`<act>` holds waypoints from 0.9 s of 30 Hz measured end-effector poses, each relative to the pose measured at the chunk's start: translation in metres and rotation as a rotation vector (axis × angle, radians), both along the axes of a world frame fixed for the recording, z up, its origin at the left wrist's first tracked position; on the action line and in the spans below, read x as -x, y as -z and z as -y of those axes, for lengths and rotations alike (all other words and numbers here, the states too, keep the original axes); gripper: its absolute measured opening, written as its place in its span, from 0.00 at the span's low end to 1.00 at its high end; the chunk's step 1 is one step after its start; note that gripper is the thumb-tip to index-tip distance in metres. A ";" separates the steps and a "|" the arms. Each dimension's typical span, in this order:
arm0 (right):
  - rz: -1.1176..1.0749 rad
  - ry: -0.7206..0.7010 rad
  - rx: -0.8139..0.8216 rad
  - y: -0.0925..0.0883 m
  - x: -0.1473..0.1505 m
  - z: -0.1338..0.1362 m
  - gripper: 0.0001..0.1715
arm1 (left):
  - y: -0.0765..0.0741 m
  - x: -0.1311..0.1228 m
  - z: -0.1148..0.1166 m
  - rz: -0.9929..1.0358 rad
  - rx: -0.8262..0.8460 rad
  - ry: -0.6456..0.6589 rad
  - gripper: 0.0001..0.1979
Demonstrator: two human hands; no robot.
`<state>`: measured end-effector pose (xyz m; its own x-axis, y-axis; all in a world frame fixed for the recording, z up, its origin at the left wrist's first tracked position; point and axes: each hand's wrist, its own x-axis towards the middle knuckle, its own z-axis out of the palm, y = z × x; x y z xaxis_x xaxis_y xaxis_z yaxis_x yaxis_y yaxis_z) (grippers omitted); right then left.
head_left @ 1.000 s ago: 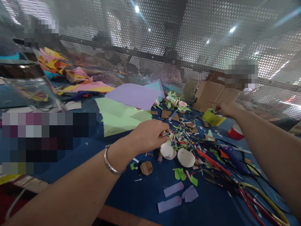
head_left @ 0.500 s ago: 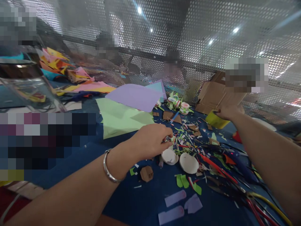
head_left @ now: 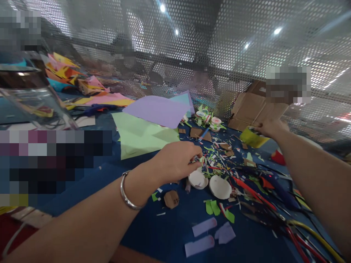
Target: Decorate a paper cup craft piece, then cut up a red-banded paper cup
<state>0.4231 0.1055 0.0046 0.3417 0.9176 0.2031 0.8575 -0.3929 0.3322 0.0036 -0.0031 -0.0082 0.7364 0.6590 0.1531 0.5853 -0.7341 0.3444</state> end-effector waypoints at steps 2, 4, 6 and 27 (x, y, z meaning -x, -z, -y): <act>0.010 0.037 -0.006 -0.009 0.004 0.006 0.22 | -0.001 0.000 0.000 0.007 -0.003 0.004 0.13; 0.015 0.055 -0.021 -0.018 0.010 0.010 0.21 | -0.002 0.000 0.001 0.015 -0.012 0.001 0.13; 0.012 0.029 -0.034 -0.028 0.016 0.012 0.20 | -0.004 0.001 0.002 0.035 -0.023 -0.016 0.13; -0.026 -0.072 0.102 -0.013 0.019 0.017 0.20 | -0.004 0.001 0.001 0.047 -0.012 -0.023 0.12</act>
